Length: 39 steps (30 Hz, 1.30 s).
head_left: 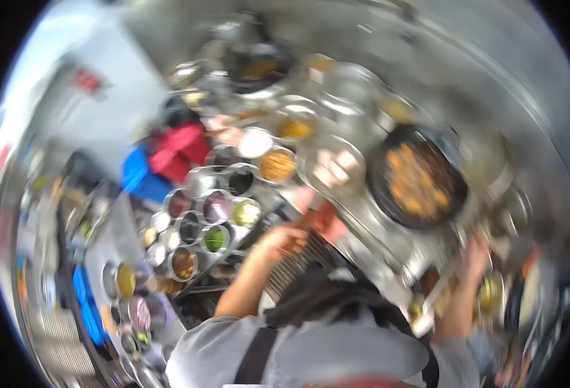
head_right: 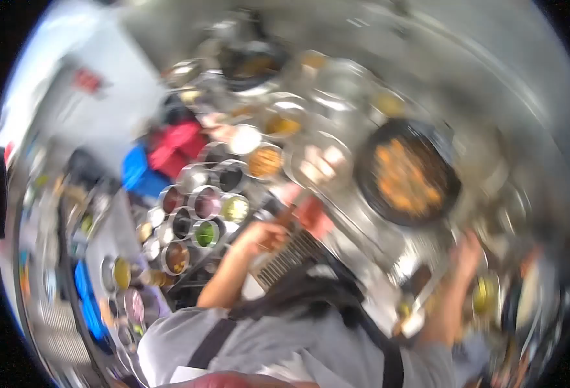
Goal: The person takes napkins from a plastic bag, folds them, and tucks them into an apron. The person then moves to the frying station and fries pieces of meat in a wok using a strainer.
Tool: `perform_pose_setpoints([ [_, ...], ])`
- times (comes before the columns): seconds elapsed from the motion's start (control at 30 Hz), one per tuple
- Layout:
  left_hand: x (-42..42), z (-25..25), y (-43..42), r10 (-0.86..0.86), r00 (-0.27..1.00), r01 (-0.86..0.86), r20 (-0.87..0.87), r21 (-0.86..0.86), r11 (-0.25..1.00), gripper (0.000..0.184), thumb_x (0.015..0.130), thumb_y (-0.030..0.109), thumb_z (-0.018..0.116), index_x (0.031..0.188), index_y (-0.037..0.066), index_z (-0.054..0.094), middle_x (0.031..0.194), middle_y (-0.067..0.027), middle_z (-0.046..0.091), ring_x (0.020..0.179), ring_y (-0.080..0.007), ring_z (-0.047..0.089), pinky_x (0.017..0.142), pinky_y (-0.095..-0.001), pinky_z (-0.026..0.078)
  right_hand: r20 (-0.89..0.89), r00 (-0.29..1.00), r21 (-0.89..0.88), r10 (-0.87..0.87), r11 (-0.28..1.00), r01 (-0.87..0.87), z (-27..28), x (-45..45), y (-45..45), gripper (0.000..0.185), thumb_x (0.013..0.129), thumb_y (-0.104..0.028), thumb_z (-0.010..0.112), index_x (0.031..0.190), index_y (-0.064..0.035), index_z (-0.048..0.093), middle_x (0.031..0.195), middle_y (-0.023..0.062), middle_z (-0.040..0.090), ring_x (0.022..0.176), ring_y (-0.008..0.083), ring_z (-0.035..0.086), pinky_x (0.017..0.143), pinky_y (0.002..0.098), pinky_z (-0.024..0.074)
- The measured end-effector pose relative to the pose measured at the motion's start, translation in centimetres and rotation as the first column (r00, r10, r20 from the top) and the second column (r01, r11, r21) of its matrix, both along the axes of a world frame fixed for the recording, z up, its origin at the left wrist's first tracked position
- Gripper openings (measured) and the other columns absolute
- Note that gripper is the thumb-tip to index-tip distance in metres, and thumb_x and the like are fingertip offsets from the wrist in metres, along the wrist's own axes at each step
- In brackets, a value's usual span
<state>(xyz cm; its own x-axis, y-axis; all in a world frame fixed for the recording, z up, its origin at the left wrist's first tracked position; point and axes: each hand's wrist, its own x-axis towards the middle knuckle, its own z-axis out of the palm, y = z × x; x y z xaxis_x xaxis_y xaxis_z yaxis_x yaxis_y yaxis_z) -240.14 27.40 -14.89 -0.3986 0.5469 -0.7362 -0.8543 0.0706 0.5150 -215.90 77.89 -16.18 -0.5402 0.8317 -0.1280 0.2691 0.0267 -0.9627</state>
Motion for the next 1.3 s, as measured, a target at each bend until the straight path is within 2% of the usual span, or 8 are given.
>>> perform_pose_setpoints([
  [0.07, 0.7, 0.5, 0.2, -0.003, 0.99, 0.005, -0.142, 0.016, 1.0, 0.012, 0.082, 0.012, 0.062, 0.092, 0.005, 0.058, 0.07, -0.0033, 0.056, 0.055, -0.0153, 0.053, 0.051, -0.0262, 0.043, -0.206, 0.948, -0.176, -0.241, 0.962, 0.206, -2.1, -0.5, 2.1, 0.035, 0.088, -0.017, 0.052, 0.121, -0.0034, 0.056, 0.084, 0.0043, 0.062, 0.048, 0.0054, 0.04, 0.042, 0.0224, 0.0332],
  [0.13, 0.6, -2.7, 0.1, 0.06, 0.986, -0.044, -0.155, 0.101, 0.994, 0.018, 0.083, 0.01, 0.059, 0.099, 0.001, 0.057, 0.07, -0.0055, 0.057, 0.055, -0.016, 0.054, 0.044, -0.0262, 0.042, 0.343, 0.905, 0.793, -0.251, 0.594, -0.135, -5.2, 0.3, 6.2, 0.04, 0.094, -0.024, 0.044, 0.122, 0.0028, 0.052, 0.105, 0.0223, 0.064, 0.083, 0.0357, 0.061, 0.074, 0.039, 0.0486],
  [0.3, 1.5, -1.1, -0.7, 0.069, 0.984, -0.057, -0.167, 0.072, 0.996, 0.024, 0.081, 0.007, 0.061, 0.102, 0.0, 0.055, 0.068, -0.0079, 0.058, 0.051, -0.0167, 0.055, 0.042, -0.0269, 0.045, 0.616, 0.76, 0.247, -0.207, 0.967, 0.064, -5.2, -2.4, 5.3, 0.04, 0.085, -0.006, 0.044, 0.123, 0.0008, 0.053, 0.108, 0.0244, 0.061, 0.085, 0.0306, 0.063, 0.075, 0.0409, 0.05],
  [0.43, 1.7, -1.3, -1.1, 0.122, 0.975, -0.106, -0.186, 0.095, 0.99, 0.015, 0.08, 0.007, 0.061, 0.092, -0.001, 0.057, 0.066, -0.009, 0.059, 0.052, -0.018, 0.057, 0.042, -0.0267, 0.046, 0.164, 0.926, 0.965, -0.34, 0.249, -0.079, -21.0, -1.8, 18.4, 0.045, 0.086, -0.001, 0.046, 0.129, -0.0082, 0.052, 0.111, 0.0235, 0.06, 0.065, 0.0331, 0.063, 0.051, 0.0419, 0.0486],
  [0.57, 0.6, -1.9, -1.7, 0.034, 0.983, -0.023, -0.182, 0.06, 0.998, 0.018, 0.082, 0.012, 0.061, 0.098, 0.003, 0.058, 0.066, -0.0064, 0.058, 0.049, -0.0148, 0.055, 0.041, -0.0242, 0.043, 0.399, 0.91, 0.137, -0.109, 0.989, 0.059, 0.5, -4.8, -1.4, 0.051, 0.086, -0.001, 0.046, 0.137, -0.0049, 0.043, 0.12, 0.0219, 0.058, 0.11, 0.0307, 0.057, 0.09, 0.0371, 0.0441],
  [0.67, -0.6, -2.1, -2.0, -0.019, 0.967, 0.015, -0.255, -0.019, 1.0, 0.009, 0.081, 0.013, 0.062, 0.083, 0.004, 0.061, 0.063, -0.0067, 0.057, 0.049, -0.0132, 0.053, 0.036, -0.0228, 0.037, 0.127, 0.992, 0.698, -0.007, 0.711, -0.084, -8.6, -2.5, 1.2, 0.044, 0.085, -0.006, 0.049, 0.128, 0.0045, 0.049, 0.129, 0.024, 0.051, 0.12, 0.0346, 0.05, 0.1, 0.0377, 0.0396],
  [0.8, -2.6, -1.5, -4.0, -0.146, 0.987, 0.148, -0.07, 0.027, 0.989, 0.008, 0.078, 0.015, 0.062, 0.077, 0.008, 0.058, 0.065, -0.0032, 0.055, 0.042, -0.0096, 0.045, 0.028, -0.0211, 0.022, 0.401, 0.916, 0.349, 0.033, 0.918, -0.186, -0.2, -3.7, -6.8, 0.043, 0.088, -0.009, 0.054, 0.13, -0.0076, 0.051, 0.121, 0.0216, 0.058, 0.109, 0.0304, 0.057, 0.093, 0.0378, 0.0432],
  [1.3, -12.9, 5.7, 8.2, -0.316, 0.851, 0.315, -0.418, -0.074, 0.946, 0.016, 0.079, 0.006, 0.061, 0.094, 0.004, 0.054, 0.068, -0.0048, 0.056, 0.053, -0.0148, 0.054, 0.042, -0.0257, 0.041, 0.681, 0.71, 0.637, -0.179, 0.624, -0.453, -2.1, 3.0, -7.3, 0.048, 0.078, -0.014, 0.056, 0.126, -0.0212, 0.056, 0.091, 0.016, 0.062, 0.084, 0.035, 0.062, 0.077, 0.0452, 0.0508],
])
